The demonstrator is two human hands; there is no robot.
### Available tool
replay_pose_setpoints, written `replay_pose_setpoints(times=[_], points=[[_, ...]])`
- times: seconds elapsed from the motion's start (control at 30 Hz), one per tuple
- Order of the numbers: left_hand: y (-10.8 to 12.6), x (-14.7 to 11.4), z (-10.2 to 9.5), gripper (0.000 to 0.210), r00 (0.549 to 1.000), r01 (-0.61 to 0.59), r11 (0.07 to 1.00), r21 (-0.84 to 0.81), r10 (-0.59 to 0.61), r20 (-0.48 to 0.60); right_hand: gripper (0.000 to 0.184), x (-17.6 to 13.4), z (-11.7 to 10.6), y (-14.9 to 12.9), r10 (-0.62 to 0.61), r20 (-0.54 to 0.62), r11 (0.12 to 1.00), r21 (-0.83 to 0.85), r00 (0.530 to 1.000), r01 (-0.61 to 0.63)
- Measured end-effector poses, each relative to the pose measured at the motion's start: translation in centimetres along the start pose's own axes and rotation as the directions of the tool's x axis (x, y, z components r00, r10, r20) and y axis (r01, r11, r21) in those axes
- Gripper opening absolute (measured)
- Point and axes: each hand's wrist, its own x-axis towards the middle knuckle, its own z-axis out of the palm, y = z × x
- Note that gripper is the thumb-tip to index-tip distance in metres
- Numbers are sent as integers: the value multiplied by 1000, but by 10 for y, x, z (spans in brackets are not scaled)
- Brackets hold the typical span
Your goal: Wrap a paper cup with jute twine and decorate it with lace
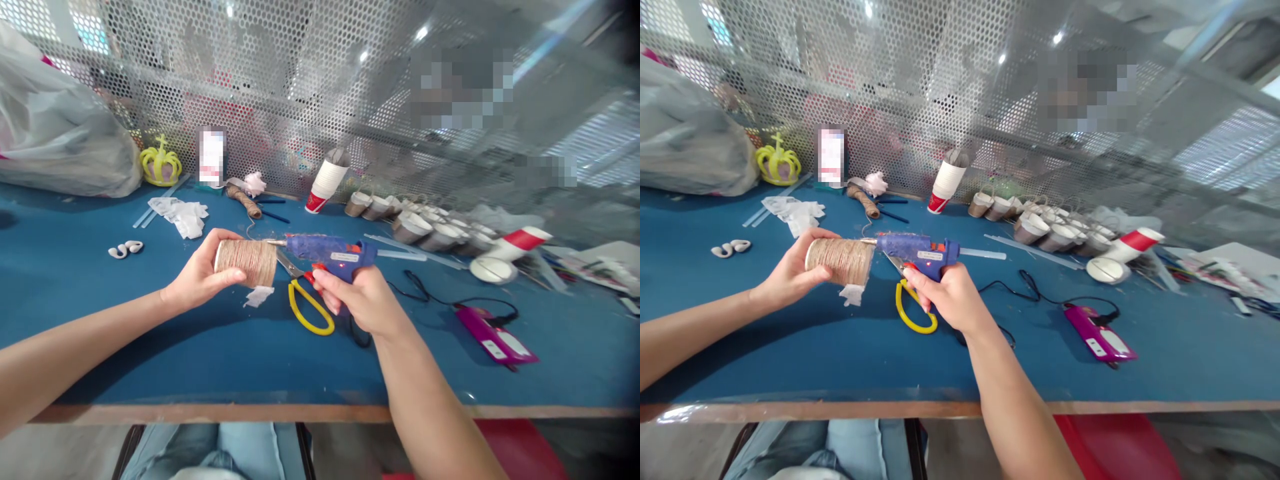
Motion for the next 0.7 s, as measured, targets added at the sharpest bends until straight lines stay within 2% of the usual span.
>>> replay_pose_setpoints(times=[0.07, 0.23, 0.4, 0.47, 0.53, 0.57, 0.63, 0.7], points=[[-2, 0, 0, 48, 1000, 13, 1000, -21, -13, 6, 26, 0, 0, 1, 9, 4, 1000, 11, 1000, -9], [-9, 2, 2, 43, 988, 153, 976, -152, -156, -6, 23, -1, 2, -4, 19, 41, 999, 49, 999, -21], [-8, 3, 4, 39, 976, 216, 944, -250, -216, 28, 24, 2, -1, -11, 57, -9, 981, 188, 998, -54], [-7, 3, 5, 39, 971, 236, 934, -267, -238, 28, 27, 7, -9, -11, 72, -73, 981, 183, 995, -58], [-5, 2, 6, 40, 968, 245, 928, -282, -248, 27, 28, 15, -20, -6, 77, -225, 994, 96, 971, -57], [-5, 2, 6, 40, 968, 247, 927, -284, -249, 29, 29, 21, -26, -2, 80, -326, 997, 32, 942, -74], [-4, 2, 7, 40, 968, 248, 928, -277, -248, 37, 29, 33, -37, 10, 138, -459, 968, -125, 878, -217], [-3, 2, 6, 41, 968, 251, 933, -259, -248, 43, 31, 46, -44, 23, 199, -474, 933, -175, 858, -313]])
